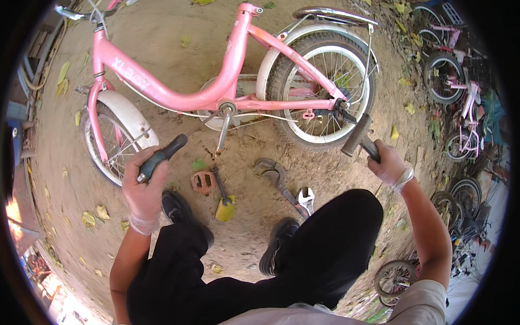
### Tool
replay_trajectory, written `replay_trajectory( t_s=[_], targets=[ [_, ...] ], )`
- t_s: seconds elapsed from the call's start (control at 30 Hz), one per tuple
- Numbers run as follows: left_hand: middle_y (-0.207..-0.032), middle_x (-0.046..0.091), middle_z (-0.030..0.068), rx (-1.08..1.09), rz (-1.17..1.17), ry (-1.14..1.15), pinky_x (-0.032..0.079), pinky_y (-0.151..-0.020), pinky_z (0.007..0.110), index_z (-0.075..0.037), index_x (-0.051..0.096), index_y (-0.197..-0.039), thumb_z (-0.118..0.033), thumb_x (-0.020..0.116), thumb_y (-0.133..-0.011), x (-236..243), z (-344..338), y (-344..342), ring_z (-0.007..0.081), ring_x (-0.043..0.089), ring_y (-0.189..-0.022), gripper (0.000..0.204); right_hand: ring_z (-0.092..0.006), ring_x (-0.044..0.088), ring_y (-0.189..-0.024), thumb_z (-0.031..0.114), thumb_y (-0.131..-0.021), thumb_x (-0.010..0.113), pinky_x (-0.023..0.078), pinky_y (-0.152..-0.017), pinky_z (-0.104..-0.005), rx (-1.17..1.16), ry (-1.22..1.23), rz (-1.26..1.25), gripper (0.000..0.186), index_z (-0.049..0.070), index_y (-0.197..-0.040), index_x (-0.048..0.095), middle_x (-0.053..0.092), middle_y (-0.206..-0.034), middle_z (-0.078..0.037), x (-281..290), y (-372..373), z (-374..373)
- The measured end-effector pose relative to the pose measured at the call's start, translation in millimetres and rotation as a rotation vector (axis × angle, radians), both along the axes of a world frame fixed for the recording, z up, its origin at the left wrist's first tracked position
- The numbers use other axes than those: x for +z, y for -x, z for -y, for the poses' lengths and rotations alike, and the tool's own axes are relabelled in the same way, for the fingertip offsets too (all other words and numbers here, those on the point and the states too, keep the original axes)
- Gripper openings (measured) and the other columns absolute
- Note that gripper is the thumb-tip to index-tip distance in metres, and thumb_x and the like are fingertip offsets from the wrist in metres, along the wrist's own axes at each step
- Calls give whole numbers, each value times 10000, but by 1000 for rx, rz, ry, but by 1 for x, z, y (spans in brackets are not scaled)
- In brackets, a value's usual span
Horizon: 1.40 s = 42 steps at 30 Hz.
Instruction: The person uses a hammer and a punch to repeatedly strike the bottom bracket area of a pink bicycle frame. They pause briefly to handle a smartphone before resuming the hammering. The bicycle remains on the ground throughout.
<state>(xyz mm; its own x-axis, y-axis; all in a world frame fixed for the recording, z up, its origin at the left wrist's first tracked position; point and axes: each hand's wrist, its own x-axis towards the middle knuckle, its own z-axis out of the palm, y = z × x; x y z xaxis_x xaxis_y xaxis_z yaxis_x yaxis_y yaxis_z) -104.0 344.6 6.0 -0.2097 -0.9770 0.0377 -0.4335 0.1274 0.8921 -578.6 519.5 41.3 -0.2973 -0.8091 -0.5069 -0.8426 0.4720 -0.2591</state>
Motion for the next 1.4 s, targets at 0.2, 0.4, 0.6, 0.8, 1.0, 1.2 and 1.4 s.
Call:
replay_trajectory(
  t_s=[0.2, 0.4, 0.6, 0.8, 1.0, 1.2, 1.4],
  targets=[
    [-1129, 673, 105, 61, -356, -203, 511, -897, 286, 15, 628, -1127, 23, 758, -800, -10, -10, 17, 159, 646, -1000, 352, -229, 599, -600, 138, -846, 658, 470, -564, -376, 81, 30, -14, 219, 8, -967, 530, 577, -692, -122, 110, -31, 43],
    [-1139, 668, 151, 118, -789, -280, 596, -781, 282, 32, 588, -1128, 74, 654, -862, -40, -5, 22, 189, 692, -932, 277, -85, 548, -544, 159, -897, 677, 458, -494, -247, -275, -85, 435, 224, 17, -1024, 559, 559, -705, -9, 133, -92, 69],
    [-1088, 692, 114, 116, -781, -151, 566, -763, 251, -7, 616, -1096, 93, 668, -853, -45, 5, 22, 138, 684, -901, 267, -70, 522, -537, 200, -898, 705, 427, -488, -244, -201, -116, 360, 267, 9, -1029, 571, 528, -675, 14, 139, -122, 90],
    [-1025, 705, 104, 149, -837, -314, 563, -767, 253, 4, 620, -1087, 86, 662, -859, -30, 3, 3, 129, 686, -829, 246, -70, 527, -544, 209, -897, 715, 438, -491, -249, -143, -121, 284, 293, 2, -1047, 571, 535, -683, 11, 146, -134, 96],
    [-1022, 704, 44, 117, -811, -303, 525, -774, 230, -24, 654, -1041, 70, 700, -829, -38, 4, 13, 72, 636, -894, 236, -68, 513, -543, 188, -905, 698, 425, -502, -232, -118, -154, 276, 256, 22, -1038, 556, 531, -707, 13, 138, -139, 95],
    [-1005, 694, 25, 116, -808, -307, 510, -758, 221, -36, 665, -1039, 54, 714, -826, -42, 6, 20, 59, 618, -872, 236, -70, 527, -554, 179, -903, 692, 438, -509, -238, -104, -167, 242, 230, 27, -1012, 558, 530, -702, 11, 138, -137, 95],
    [-1012, 692, 25, 125, -789, -342, 511, -774, 226, -32, 668, -1036, 45, 724, -819, -38, 8, 25, 62, 621, -884, 238, -79, 538, -558, 195, -898, 702, 447, -513, -255, -94, -155, 231, 249, 20, -1012, 567, 542, -695, 2, 138, -134, 95]
  ],
)
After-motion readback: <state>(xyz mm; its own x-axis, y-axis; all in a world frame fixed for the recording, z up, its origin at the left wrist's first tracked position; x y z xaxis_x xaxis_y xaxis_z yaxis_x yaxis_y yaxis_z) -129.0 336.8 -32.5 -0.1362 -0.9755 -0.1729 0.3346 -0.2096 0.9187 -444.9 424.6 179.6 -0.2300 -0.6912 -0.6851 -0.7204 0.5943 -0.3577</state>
